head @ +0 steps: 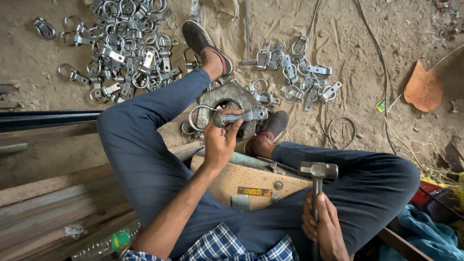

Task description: The person positions metal buckle components into a jig by hand and uses a hammer to strike them. They handle metal parts and move the jig around while working on the floor.

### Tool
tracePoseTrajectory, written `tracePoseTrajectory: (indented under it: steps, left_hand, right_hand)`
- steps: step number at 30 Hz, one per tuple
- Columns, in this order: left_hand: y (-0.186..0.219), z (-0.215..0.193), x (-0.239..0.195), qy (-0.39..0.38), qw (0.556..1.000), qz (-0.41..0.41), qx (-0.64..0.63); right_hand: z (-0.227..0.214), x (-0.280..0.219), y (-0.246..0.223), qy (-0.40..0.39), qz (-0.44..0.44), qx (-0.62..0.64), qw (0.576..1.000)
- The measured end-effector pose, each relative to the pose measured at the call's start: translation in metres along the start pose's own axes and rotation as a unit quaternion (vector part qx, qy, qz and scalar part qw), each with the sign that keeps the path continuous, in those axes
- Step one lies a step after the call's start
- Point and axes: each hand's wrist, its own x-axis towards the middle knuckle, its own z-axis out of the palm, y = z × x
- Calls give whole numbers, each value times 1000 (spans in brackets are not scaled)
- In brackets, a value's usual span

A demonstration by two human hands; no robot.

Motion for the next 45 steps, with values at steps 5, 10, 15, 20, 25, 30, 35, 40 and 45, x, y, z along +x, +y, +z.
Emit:
tracePoseTrajectory:
  steps: [5,10,15,20,25,30,35,40,45]
  left_hand:
    - [-4,1,0,2,1000,-14,-8]
    - [0,2,2,-3,1000,5,-5]
    - [11,2,7,-11,990,76,118]
    - [15,5,14,-52,982,114,145]
    - [11,4,17,-90,981,111,133]
    - [2,6,20,-90,974,136,157]
    - [-7,6,17,-85,973,151,150]
    - [-8,14,21,-48,967,194,159]
    - [-11,16,22,-48,973,181,137]
  right_hand:
    - [0,0,0,-7,-5,-4,1000]
    - [1,-1,-2,0,3,-13,1000]
    - [3,-2,-5,-3,3,-11,1000]
    - [1,-2,-2,7,11,-5,1000]
    - [-7,2,10,-18,-19,10,1000]
    - [-4,7,17,-1,-49,8,999]
    - [19,-1,3,40,-196,-224,954]
    - [58,-6,-47,74,-321,-378,865]
    - [55,-36,-120,130,-505,-422,742]
